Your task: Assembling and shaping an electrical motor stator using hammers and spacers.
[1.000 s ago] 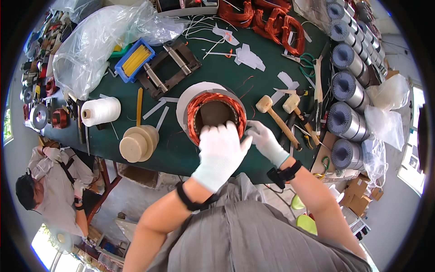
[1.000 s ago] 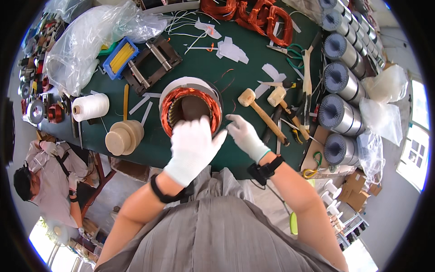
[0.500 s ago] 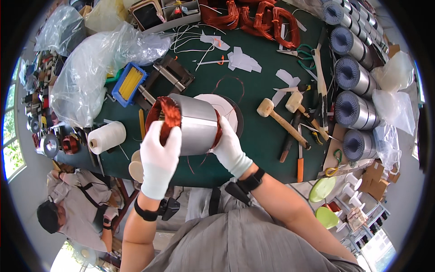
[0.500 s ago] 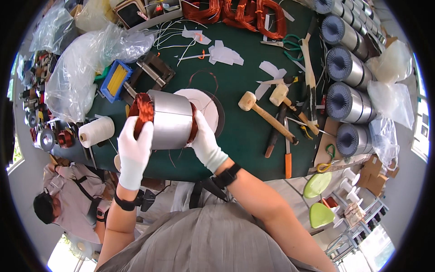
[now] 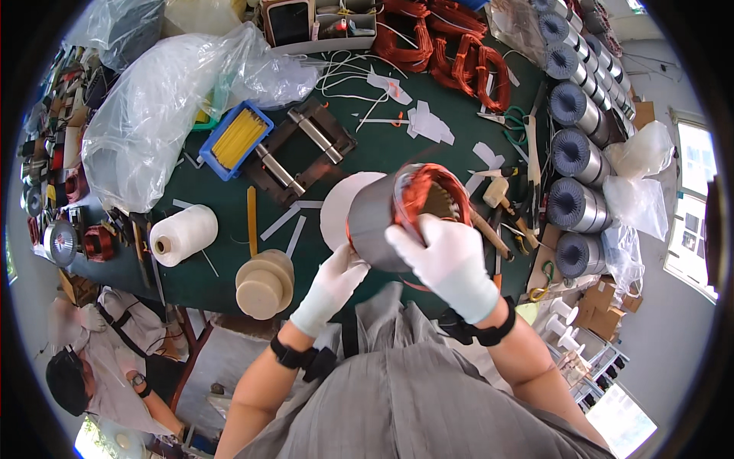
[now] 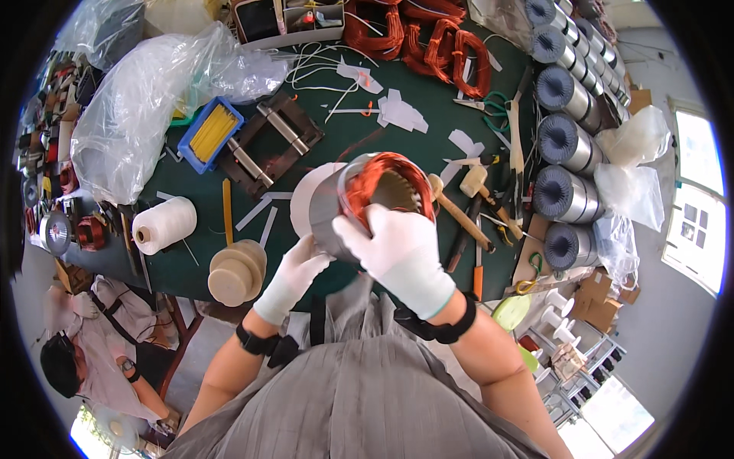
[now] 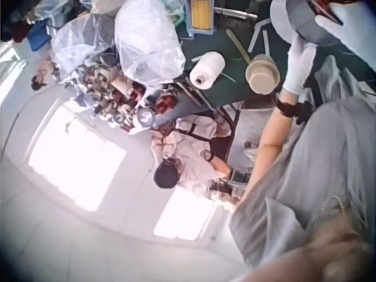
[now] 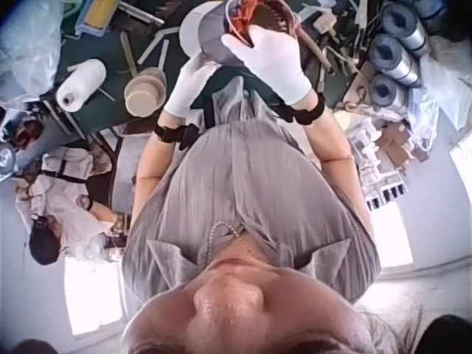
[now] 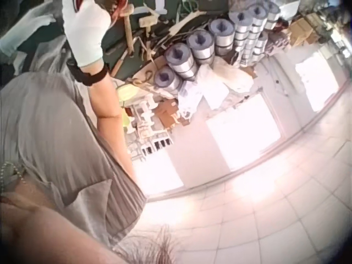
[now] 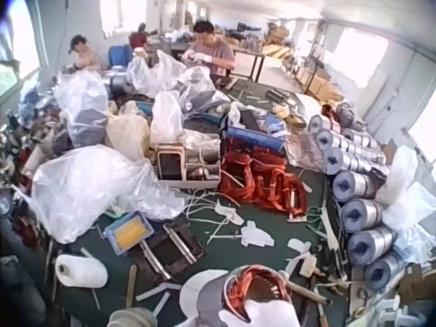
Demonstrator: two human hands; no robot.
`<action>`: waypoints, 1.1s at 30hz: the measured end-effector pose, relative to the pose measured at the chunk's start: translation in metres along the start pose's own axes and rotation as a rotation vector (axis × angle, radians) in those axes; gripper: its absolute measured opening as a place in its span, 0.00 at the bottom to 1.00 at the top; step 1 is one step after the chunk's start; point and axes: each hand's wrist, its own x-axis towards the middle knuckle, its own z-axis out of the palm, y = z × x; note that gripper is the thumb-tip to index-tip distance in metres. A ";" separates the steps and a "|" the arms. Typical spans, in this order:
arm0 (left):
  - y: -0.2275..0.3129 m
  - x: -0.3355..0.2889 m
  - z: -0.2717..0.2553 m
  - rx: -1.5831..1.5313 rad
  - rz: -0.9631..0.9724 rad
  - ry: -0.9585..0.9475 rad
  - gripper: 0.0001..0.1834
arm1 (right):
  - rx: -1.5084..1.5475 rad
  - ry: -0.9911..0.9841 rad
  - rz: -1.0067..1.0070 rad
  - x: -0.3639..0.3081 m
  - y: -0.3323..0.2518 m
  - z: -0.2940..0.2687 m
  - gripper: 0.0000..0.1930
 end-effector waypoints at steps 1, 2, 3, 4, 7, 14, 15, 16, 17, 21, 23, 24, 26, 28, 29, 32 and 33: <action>-0.015 0.002 -0.010 0.275 0.010 0.010 0.26 | -0.123 0.019 -0.115 -0.003 0.005 0.016 0.22; -0.022 0.004 -0.013 0.551 0.027 0.014 0.27 | -0.185 0.040 -0.215 -0.007 0.021 0.039 0.22; -0.020 0.000 -0.012 0.717 0.108 0.079 0.27 | -0.247 -0.081 -0.224 -0.011 0.018 0.050 0.21; -0.018 -0.004 -0.009 0.880 0.188 0.142 0.27 | -0.306 -0.208 -0.228 -0.017 0.014 0.061 0.20; -0.036 -0.007 -0.016 0.879 0.206 0.157 0.46 | -0.281 -0.160 -0.330 -0.032 0.009 0.080 0.18; 0.033 -0.022 0.007 1.098 0.525 0.192 0.71 | 0.944 0.098 0.209 -0.095 0.037 0.019 0.16; 0.037 -0.022 0.012 1.074 0.543 0.193 0.72 | 0.988 0.109 0.322 -0.111 0.051 0.010 0.15; 0.043 -0.022 0.017 0.996 0.611 0.170 0.65 | 1.029 0.120 0.437 -0.127 0.066 0.004 0.15; 0.050 -0.017 0.022 1.100 0.748 0.125 0.58 | 1.073 0.168 0.542 -0.144 0.089 0.008 0.15; 0.071 -0.011 0.072 1.407 0.971 -0.235 0.29 | 1.120 0.223 0.968 -0.210 0.198 0.044 0.15; 0.048 -0.015 0.090 1.385 0.951 -0.338 0.21 | 1.005 0.274 0.911 -0.209 0.234 0.047 0.15; 0.038 -0.023 0.095 1.372 0.964 -0.352 0.14 | 0.890 0.328 0.833 -0.198 0.251 0.047 0.16; 0.005 -0.046 0.090 1.350 0.911 -0.309 0.09 | -0.026 0.446 0.327 -0.168 0.283 0.047 0.23; -0.014 -0.078 0.080 1.346 0.793 -0.263 0.06 | -0.419 0.338 0.227 -0.138 0.283 0.031 0.29; -0.020 -0.094 0.076 1.319 0.713 -0.218 0.06 | -0.443 0.147 0.321 -0.126 0.286 0.027 0.30; -0.037 -0.150 0.062 1.219 0.371 0.015 0.09 | -0.384 -0.019 0.337 -0.110 0.326 0.020 0.32; -0.032 -0.159 0.069 1.223 0.362 0.043 0.09 | -0.283 0.058 0.222 -0.110 0.328 0.014 0.30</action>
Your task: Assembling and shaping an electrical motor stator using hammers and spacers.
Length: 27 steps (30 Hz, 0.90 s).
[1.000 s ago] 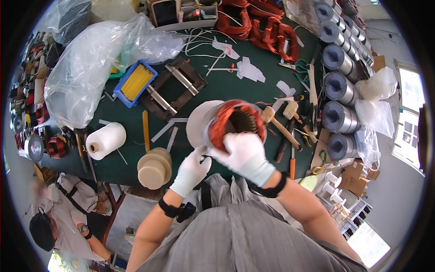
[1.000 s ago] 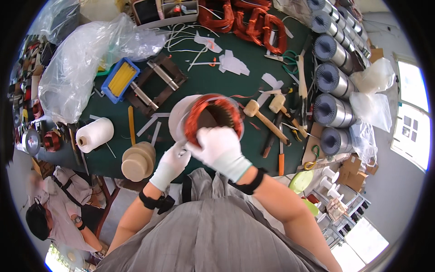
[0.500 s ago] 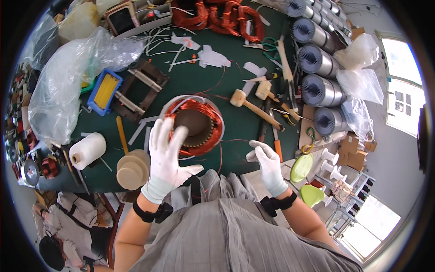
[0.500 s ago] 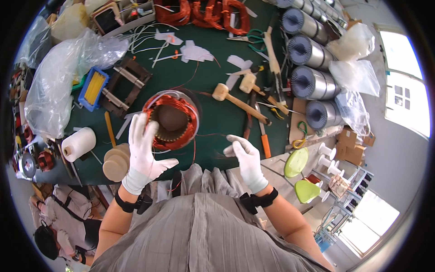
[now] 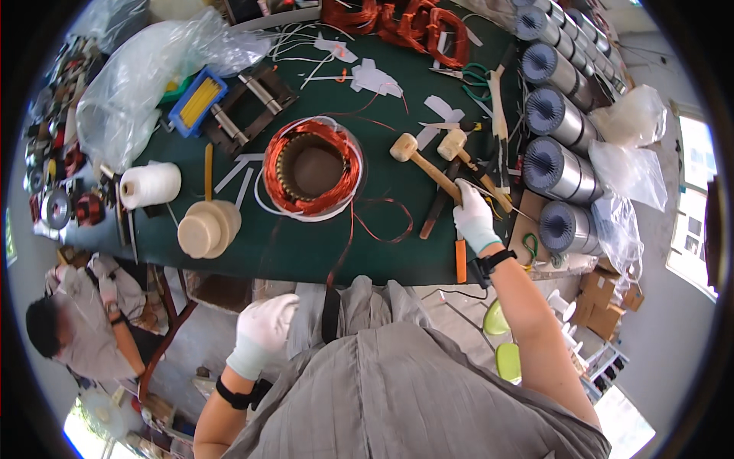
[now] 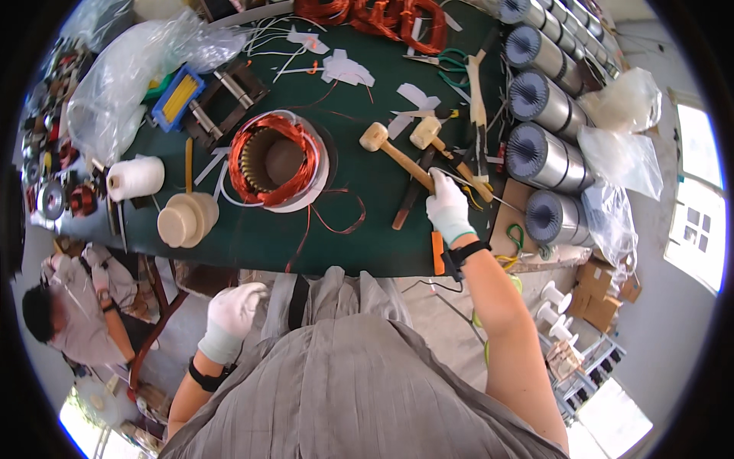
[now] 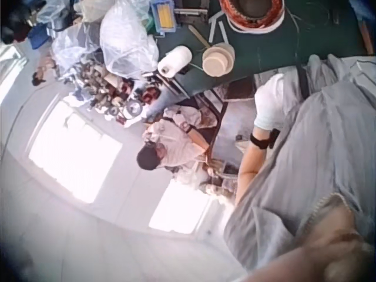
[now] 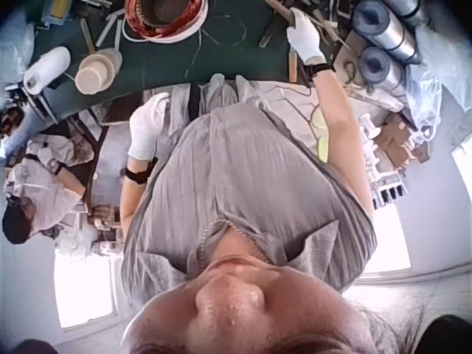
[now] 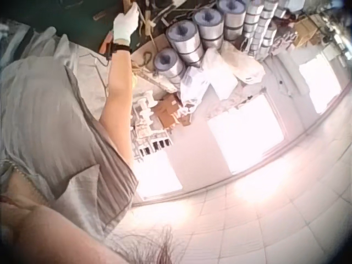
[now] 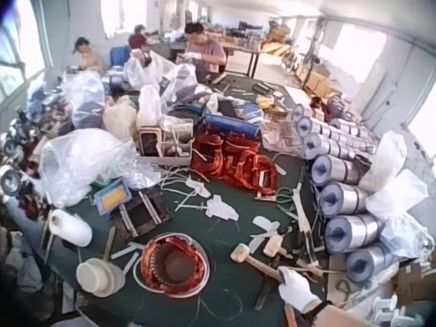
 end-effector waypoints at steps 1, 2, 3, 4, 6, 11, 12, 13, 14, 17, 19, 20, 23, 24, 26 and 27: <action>0.012 -0.007 -0.007 -0.245 -0.386 -0.015 0.10 | 0.112 0.080 -0.095 -0.001 0.003 -0.006 0.29; 0.023 -0.012 -0.014 -0.496 -0.770 -0.020 0.11 | 0.256 -0.063 0.036 -0.001 -0.016 -0.029 0.30; 0.031 -0.014 -0.018 -0.499 -0.768 -0.008 0.11 | 0.499 -0.090 0.063 -0.006 -0.011 -0.034 0.22; 0.036 -0.017 -0.021 -0.684 -0.648 0.240 0.13 | 0.796 -0.206 0.251 -0.013 -0.034 -0.059 0.16; 0.039 -0.012 -0.029 -0.886 -0.364 0.643 0.15 | 1.095 -0.329 0.396 -0.039 -0.084 -0.119 0.11; 0.002 0.105 -0.028 -0.650 -0.183 0.876 0.22 | 0.712 -0.607 0.287 -0.019 -0.154 -0.256 0.12; -0.015 0.128 -0.008 -0.709 -0.153 0.890 0.23 | 0.743 -0.372 0.100 -0.014 -0.161 -0.276 0.10; -0.027 0.147 0.009 -0.771 -0.116 0.900 0.24 | 0.730 -0.282 -0.189 0.005 -0.142 -0.303 0.09; -0.036 0.154 0.021 -0.860 -0.123 0.910 0.24 | 1.004 0.041 0.041 0.008 -0.192 -0.304 0.08; -0.043 0.173 0.051 -1.057 -0.039 0.956 0.25 | 1.181 0.305 0.041 -0.003 -0.194 -0.262 0.09; -0.026 0.188 0.056 -1.150 0.052 0.990 0.25 | 0.526 0.259 -0.036 -0.074 -0.129 -0.176 0.12; -0.029 0.184 0.056 -1.147 0.029 1.031 0.26 | 0.536 0.236 -0.031 -0.072 -0.144 -0.180 0.12; -0.041 0.174 0.056 -1.008 -0.132 1.060 0.27 | 0.321 -0.680 -0.422 -0.025 -0.204 -0.240 0.14; -0.041 0.176 0.058 -1.015 -0.110 1.058 0.27 | 0.993 -0.831 -0.078 0.008 -0.152 -0.271 0.20; -0.037 0.183 0.048 -1.057 -0.078 1.090 0.25 | 0.290 0.029 -0.443 0.027 -0.142 -0.332 0.23; -0.037 0.189 0.046 -1.047 -0.040 1.123 0.23 | 0.133 0.128 -0.498 0.045 -0.145 -0.352 0.24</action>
